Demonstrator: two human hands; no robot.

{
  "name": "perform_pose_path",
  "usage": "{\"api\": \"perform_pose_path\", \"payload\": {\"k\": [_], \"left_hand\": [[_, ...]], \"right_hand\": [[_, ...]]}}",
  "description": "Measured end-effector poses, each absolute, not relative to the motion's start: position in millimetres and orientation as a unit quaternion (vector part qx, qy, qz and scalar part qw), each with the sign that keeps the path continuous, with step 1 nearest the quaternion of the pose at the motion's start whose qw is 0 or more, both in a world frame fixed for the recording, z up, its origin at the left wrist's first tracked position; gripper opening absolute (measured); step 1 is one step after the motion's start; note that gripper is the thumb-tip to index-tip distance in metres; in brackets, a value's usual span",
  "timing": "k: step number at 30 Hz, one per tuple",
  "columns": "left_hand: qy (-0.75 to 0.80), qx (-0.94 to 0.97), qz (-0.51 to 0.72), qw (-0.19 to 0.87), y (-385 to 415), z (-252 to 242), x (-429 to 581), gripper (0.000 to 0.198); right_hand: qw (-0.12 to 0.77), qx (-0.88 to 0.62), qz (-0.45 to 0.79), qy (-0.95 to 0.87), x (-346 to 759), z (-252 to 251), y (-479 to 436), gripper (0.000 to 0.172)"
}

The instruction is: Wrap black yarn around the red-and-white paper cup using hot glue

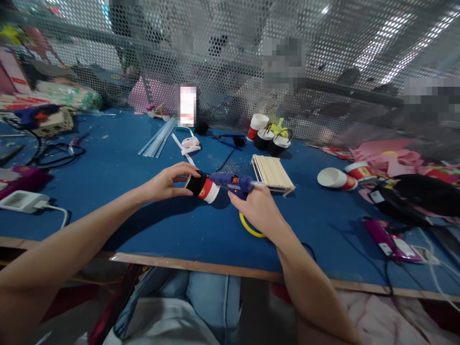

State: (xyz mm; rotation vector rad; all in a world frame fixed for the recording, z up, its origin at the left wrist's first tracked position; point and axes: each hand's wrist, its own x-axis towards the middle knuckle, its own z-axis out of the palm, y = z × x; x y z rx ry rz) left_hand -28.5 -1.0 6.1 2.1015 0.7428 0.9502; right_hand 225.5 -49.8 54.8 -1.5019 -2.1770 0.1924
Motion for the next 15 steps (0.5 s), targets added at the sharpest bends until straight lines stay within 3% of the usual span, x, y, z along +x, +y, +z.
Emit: {"api": "perform_pose_path", "payload": {"k": [15], "left_hand": [[0.412, 0.768, 0.340, 0.354, -3.2, 10.9, -24.9, 0.041]], "right_hand": [[0.210, -0.556, 0.098, -0.798, 222.4, 58.1, -58.7, 0.027]]}}
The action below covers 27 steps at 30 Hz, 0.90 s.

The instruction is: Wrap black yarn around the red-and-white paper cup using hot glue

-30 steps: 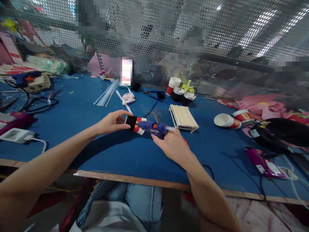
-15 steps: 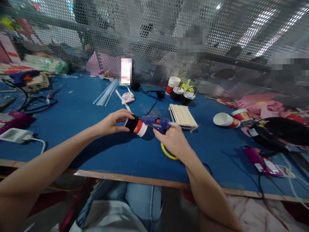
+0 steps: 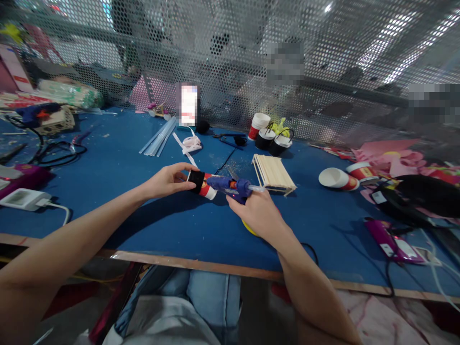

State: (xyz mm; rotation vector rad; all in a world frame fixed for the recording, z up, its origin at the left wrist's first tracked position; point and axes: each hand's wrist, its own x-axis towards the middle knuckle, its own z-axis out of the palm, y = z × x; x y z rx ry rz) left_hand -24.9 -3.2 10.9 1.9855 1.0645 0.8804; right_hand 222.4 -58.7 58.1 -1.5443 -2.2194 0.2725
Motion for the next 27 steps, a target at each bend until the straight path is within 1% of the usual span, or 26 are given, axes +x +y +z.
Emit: {"api": "perform_pose_path", "payload": {"k": [3, 6, 11, 17, 22, 27], "left_hand": [[0.420, 0.764, 0.338, 0.354, -3.5, 12.4, -24.8, 0.041], [0.418, 0.763, 0.341, 0.357, -3.4, 12.0, -25.5, 0.040], [0.401, 0.766, 0.353, 0.357, -2.4, 8.4, -26.6, 0.041], [0.345, 0.784, 0.379, 0.349, -0.5, 4.0, -27.7, 0.040], [0.305, 0.792, 0.384, 0.363, -0.7, 3.4, -27.1, 0.039], [0.280, 0.806, 0.383, 0.355, -0.8, 3.3, -26.8, 0.038]], "right_hand": [[0.223, -0.535, 0.092, -0.810, 221.8, 58.4, -60.2, 0.018], [0.231, -0.527, 0.097, -0.813, 221.3, 58.5, -60.9, 0.015], [0.228, -0.546, 0.103, -0.800, 221.9, 59.3, -59.2, 0.021], [0.232, -0.559, 0.100, -0.790, 222.7, 60.7, -55.4, 0.026], [0.261, -0.548, 0.082, -0.791, 224.9, 57.0, -50.5, 0.021], [0.259, -0.570, 0.100, -0.774, 222.6, 57.8, -48.5, 0.025]]}}
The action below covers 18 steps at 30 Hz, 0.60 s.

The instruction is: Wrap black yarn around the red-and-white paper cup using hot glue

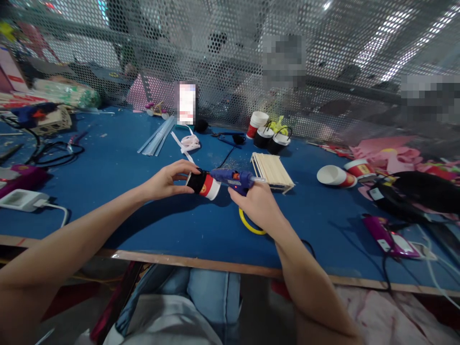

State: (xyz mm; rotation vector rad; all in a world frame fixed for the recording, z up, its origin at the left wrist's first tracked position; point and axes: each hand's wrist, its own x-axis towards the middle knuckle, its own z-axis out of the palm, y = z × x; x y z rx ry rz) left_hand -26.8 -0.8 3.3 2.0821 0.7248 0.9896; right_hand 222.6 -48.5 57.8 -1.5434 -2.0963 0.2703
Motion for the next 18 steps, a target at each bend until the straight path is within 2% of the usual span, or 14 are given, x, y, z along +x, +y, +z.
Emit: {"api": "perform_pose_path", "payload": {"k": [3, 7, 10, 12, 14, 18], "left_hand": [[0.275, 0.810, 0.382, 0.350, -0.8, 3.3, -27.0, 0.038], [0.274, 0.811, 0.388, 0.342, -0.5, 2.4, -27.1, 0.039], [0.274, 0.810, 0.392, 0.341, -0.6, 1.7, -27.2, 0.039], [0.275, 0.809, 0.389, 0.344, -0.9, 1.9, -27.5, 0.038], [0.277, 0.809, 0.386, 0.346, -1.1, 2.7, -27.8, 0.038], [0.275, 0.808, 0.385, 0.351, -0.9, 3.9, -27.8, 0.038]], "right_hand": [[0.266, -0.572, 0.127, -0.766, 222.2, 59.5, -48.2, 0.023], [0.271, -0.583, 0.229, -0.731, 227.8, 59.7, -43.5, 0.023], [0.329, -0.586, 0.256, -0.695, 237.3, 56.6, -31.5, 0.023], [0.391, -0.596, 0.223, -0.665, 245.8, 53.2, -18.7, 0.031], [0.411, -0.629, 0.157, -0.641, 255.2, 50.0, -4.0, 0.037], [0.250, -0.761, -0.020, -0.599, 272.8, 48.1, 20.2, 0.044]]}}
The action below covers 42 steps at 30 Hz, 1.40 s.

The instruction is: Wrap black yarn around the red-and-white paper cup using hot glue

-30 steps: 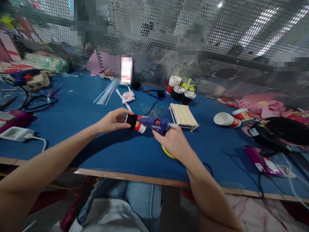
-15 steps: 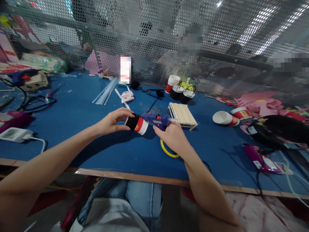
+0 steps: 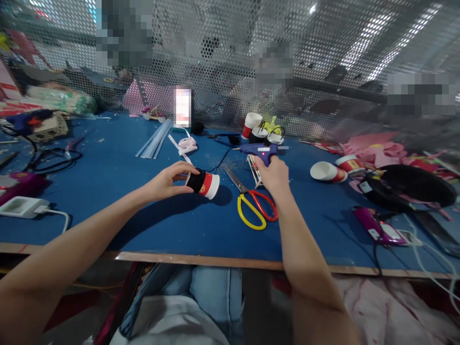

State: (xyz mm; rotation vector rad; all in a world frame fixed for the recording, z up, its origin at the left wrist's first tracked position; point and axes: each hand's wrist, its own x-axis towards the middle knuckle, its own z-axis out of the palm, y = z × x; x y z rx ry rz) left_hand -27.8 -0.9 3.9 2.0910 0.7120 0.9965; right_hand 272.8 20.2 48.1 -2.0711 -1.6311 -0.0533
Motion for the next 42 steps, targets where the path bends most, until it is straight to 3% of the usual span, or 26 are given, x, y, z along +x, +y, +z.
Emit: {"api": "perform_pose_path", "payload": {"k": [3, 8, 16, 22, 28, 35, 37, 42], "left_hand": [[0.274, 0.808, 0.384, 0.354, -0.3, 3.1, -27.3, 0.039], [0.275, 0.809, 0.377, 0.358, 0.0, 0.8, -27.1, 0.039], [0.272, 0.810, 0.372, 0.363, -2.4, 1.1, -24.8, 0.039], [0.264, 0.817, 0.366, 0.358, -3.8, 2.8, -24.8, 0.038], [0.241, 0.843, 0.354, 0.324, -8.3, 6.6, -23.4, 0.038], [0.214, 0.884, 0.315, 0.270, -14.3, 12.3, -18.8, 0.037], [0.211, 0.888, 0.315, 0.260, -15.5, 12.7, -18.0, 0.036], [0.217, 0.892, 0.317, 0.238, -20.6, 15.3, -15.8, 0.036]], "right_hand": [[0.212, -0.776, -0.072, -0.589, 283.0, 47.8, 29.0, 0.049], [0.183, -0.815, -0.045, -0.548, 295.9, 42.1, 35.8, 0.056], [0.083, -0.819, -0.026, -0.568, 299.5, 35.8, 39.0, 0.048], [0.191, -0.759, -0.112, -0.612, 279.6, 46.8, 19.5, 0.044], [0.229, -0.592, 0.204, -0.745, 219.9, 66.0, -7.9, 0.055], [0.199, -0.515, 0.401, -0.731, 186.6, 54.2, -4.1, 0.070], [0.219, -0.499, 0.444, -0.711, 184.3, 48.2, -3.7, 0.065], [0.302, -0.470, 0.456, -0.693, 180.9, 40.6, -8.4, 0.032]]}}
